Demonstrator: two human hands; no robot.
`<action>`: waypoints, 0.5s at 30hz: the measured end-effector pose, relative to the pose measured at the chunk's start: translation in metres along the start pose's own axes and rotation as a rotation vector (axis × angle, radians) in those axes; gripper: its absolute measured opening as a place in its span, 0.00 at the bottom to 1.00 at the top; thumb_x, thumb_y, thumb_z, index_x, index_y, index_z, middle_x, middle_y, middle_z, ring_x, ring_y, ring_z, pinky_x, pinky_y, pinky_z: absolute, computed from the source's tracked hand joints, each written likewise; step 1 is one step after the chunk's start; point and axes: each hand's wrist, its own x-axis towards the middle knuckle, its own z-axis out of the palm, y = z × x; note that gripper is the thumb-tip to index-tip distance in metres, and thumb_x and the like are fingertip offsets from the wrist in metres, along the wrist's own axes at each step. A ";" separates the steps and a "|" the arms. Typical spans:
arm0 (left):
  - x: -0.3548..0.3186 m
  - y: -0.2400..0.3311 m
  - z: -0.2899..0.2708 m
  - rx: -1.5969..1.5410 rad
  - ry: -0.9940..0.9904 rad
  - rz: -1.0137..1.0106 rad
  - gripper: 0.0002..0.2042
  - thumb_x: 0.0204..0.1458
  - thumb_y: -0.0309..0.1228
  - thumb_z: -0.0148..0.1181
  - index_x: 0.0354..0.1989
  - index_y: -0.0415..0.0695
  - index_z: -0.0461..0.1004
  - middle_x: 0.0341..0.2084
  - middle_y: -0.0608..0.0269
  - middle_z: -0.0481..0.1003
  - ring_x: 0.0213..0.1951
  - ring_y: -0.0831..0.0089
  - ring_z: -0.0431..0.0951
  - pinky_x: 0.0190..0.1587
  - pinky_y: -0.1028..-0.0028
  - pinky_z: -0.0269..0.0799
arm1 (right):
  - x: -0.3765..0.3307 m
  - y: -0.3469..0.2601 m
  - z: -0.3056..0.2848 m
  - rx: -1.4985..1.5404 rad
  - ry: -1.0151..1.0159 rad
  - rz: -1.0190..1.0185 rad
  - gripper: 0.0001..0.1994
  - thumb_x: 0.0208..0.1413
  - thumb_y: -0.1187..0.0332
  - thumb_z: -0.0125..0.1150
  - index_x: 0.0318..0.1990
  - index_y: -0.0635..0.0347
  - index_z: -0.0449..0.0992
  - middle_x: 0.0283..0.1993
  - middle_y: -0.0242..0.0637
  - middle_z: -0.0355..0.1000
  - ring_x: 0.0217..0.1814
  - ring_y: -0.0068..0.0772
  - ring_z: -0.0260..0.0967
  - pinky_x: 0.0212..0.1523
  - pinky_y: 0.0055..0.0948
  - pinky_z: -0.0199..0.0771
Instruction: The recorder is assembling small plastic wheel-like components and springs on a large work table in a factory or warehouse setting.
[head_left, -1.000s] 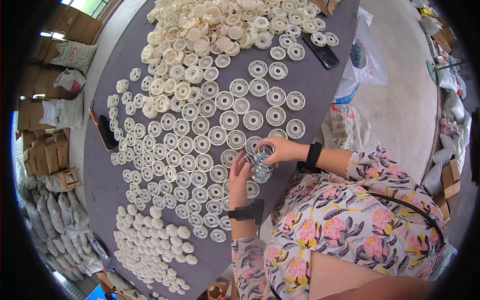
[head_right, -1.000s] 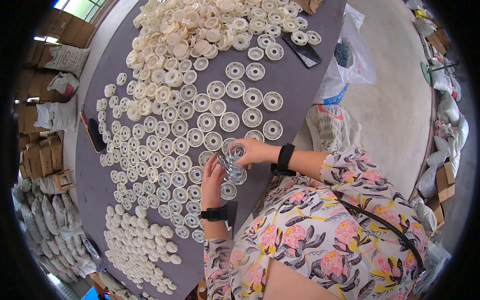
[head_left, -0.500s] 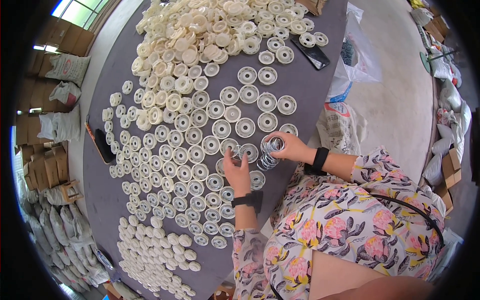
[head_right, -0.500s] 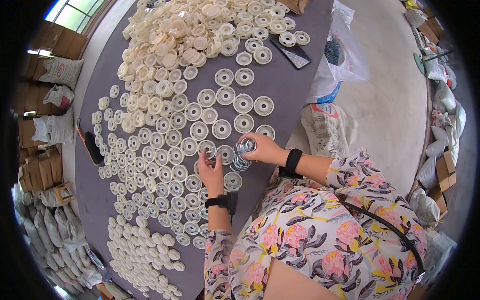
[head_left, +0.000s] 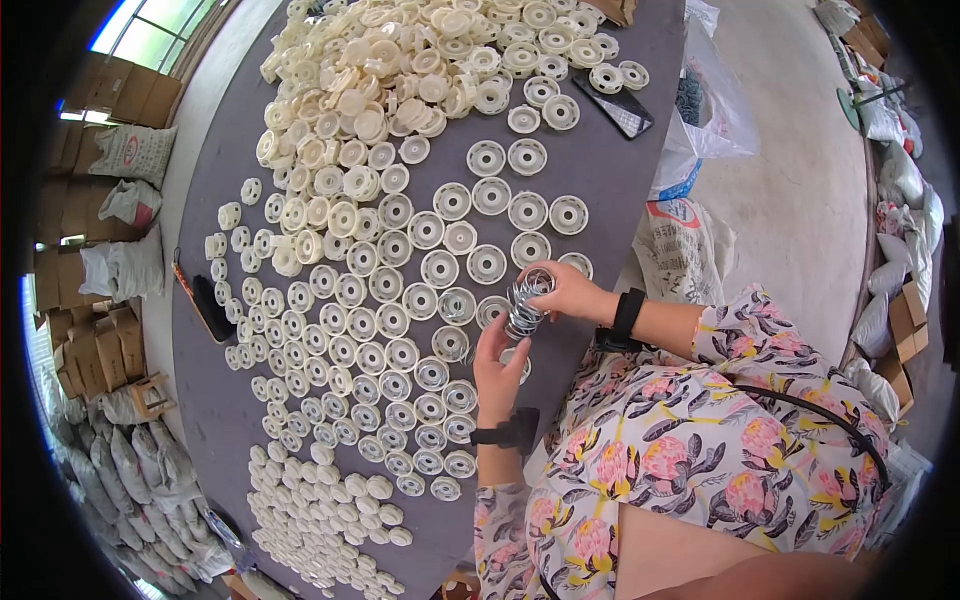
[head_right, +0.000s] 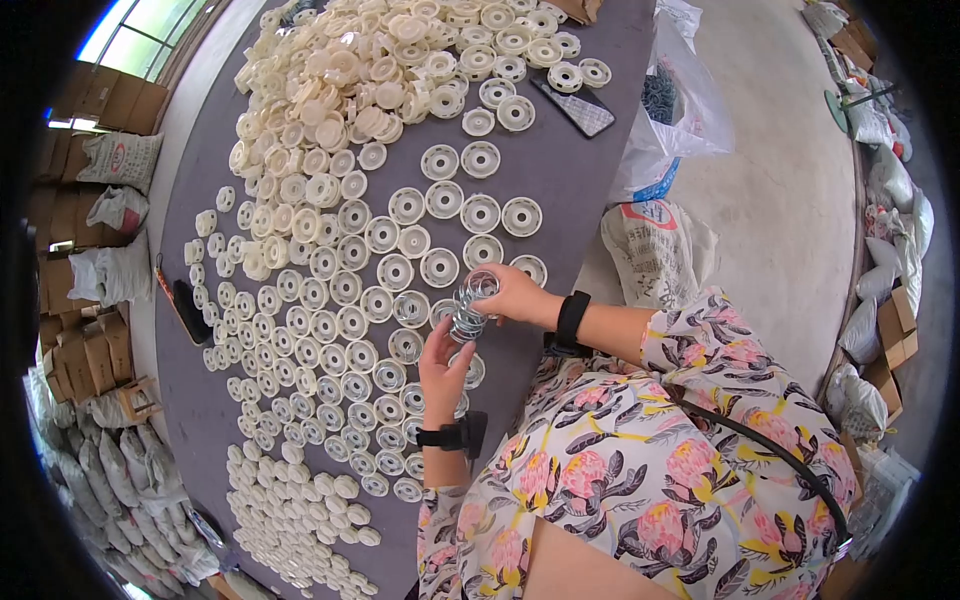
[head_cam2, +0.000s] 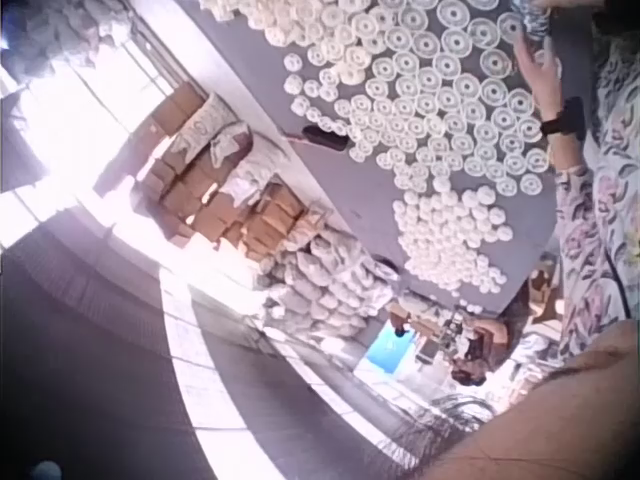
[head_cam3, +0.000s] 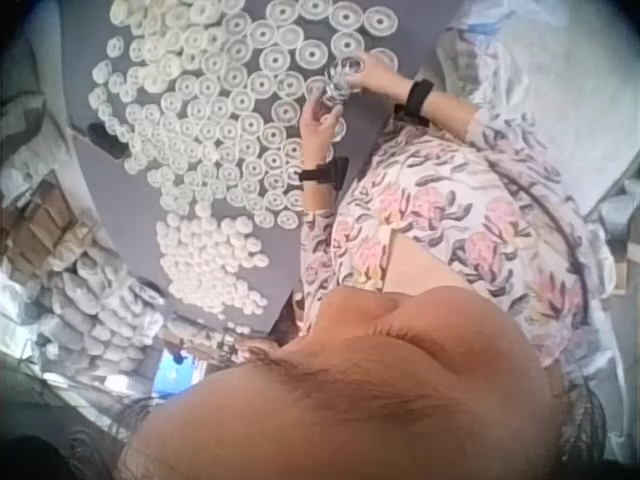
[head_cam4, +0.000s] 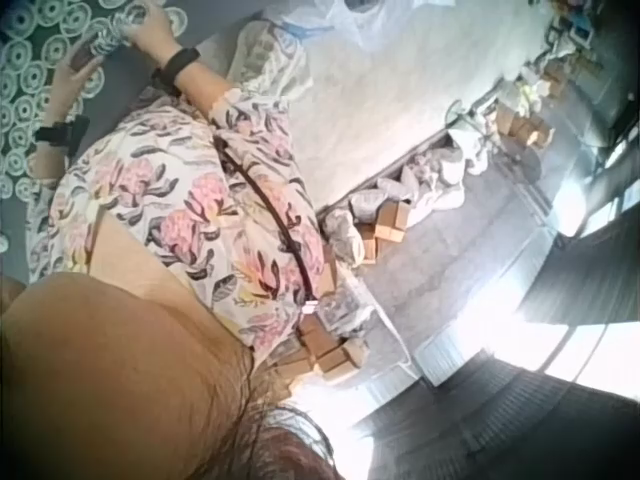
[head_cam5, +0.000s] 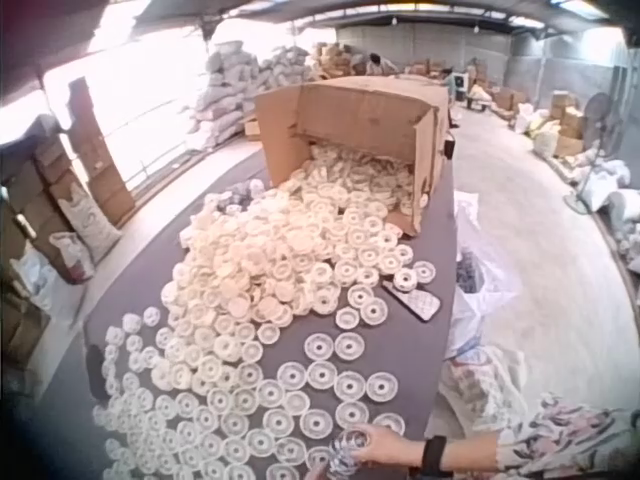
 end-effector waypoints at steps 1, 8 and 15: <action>-0.003 0.001 0.000 -0.001 0.004 -0.001 0.25 0.45 0.21 0.59 0.55 0.35 0.61 0.49 0.54 0.67 0.48 0.72 0.70 0.50 0.75 0.66 | 0.002 0.001 0.002 0.048 -0.042 0.033 0.18 0.41 0.72 0.62 0.44 0.58 0.69 0.35 0.33 0.69 0.26 0.19 0.68 0.20 0.19 0.70; -0.017 0.000 -0.009 -0.747 0.062 -0.279 0.14 0.53 0.30 0.47 0.46 0.37 0.66 0.34 0.59 0.73 0.34 0.73 0.72 0.37 0.77 0.68 | 0.008 -0.006 0.022 -0.060 -0.121 -0.301 0.19 0.41 0.76 0.60 0.45 0.59 0.69 0.42 0.33 0.69 0.38 0.21 0.68 0.42 0.23 0.71; -0.020 -0.004 -0.005 -1.215 -0.144 -0.284 0.19 0.57 0.42 0.38 0.44 0.39 0.67 0.27 0.62 0.71 0.26 0.74 0.71 0.31 0.77 0.66 | 0.004 -0.021 0.039 -0.142 -0.156 -0.321 0.19 0.41 0.76 0.60 0.45 0.59 0.69 0.44 0.33 0.70 0.43 0.22 0.67 0.46 0.24 0.69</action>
